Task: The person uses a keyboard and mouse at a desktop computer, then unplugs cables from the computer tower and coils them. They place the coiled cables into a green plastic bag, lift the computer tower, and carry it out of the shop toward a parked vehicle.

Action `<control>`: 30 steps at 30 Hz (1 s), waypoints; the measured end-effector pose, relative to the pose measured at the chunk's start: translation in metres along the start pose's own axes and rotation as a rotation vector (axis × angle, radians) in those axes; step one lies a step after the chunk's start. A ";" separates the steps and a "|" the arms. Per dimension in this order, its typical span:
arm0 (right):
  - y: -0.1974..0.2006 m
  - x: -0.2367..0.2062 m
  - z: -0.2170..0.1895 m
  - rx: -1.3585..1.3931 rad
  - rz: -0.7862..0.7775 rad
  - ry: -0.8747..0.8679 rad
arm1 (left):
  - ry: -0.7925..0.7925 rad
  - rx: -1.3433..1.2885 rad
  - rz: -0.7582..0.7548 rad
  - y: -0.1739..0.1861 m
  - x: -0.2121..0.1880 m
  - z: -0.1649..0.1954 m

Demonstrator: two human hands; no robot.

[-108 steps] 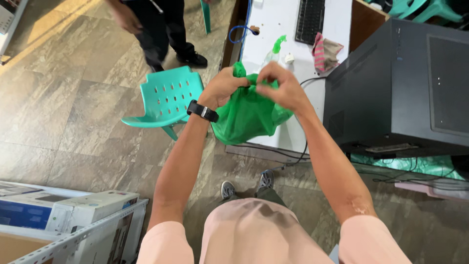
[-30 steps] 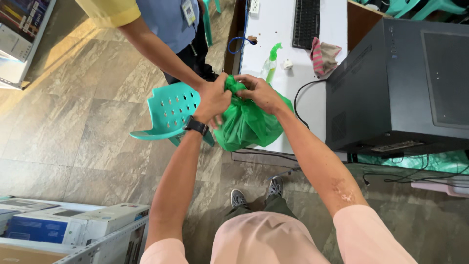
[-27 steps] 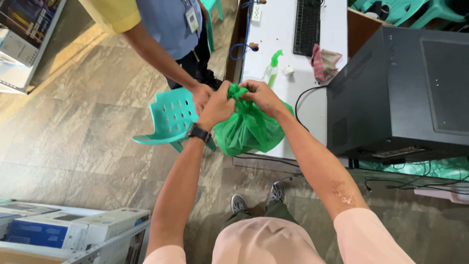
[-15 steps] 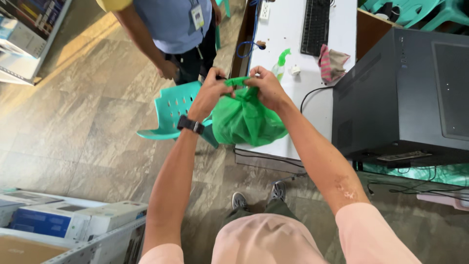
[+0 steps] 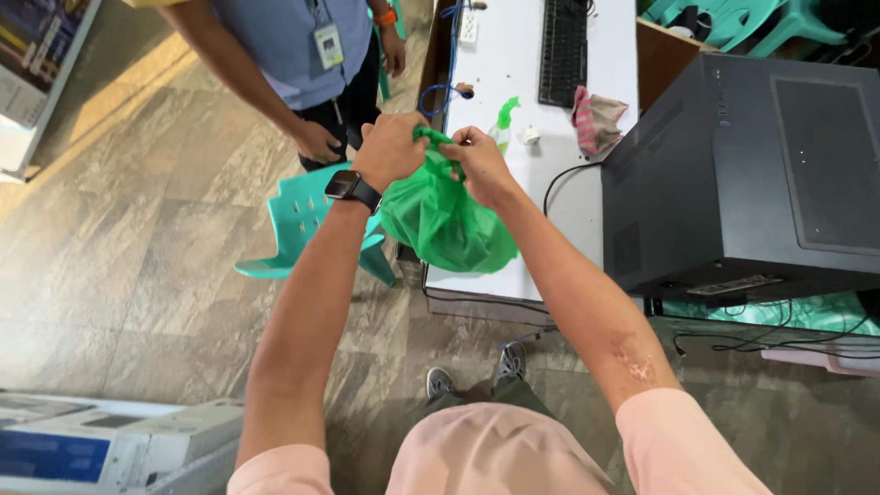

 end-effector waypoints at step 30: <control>0.015 -0.055 -0.003 -1.019 -0.049 0.385 | -0.137 -0.006 -0.173 -0.007 -0.008 -0.012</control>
Point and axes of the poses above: each hand's wrist, its own x-axis towards the middle knuckle, its own y-axis out of the back of the hand, z = x × y, the point moved 1 cm from there along x, towards the middle knuckle, and after that the axes turned 8 degrees about x, right-handed, at the moved point
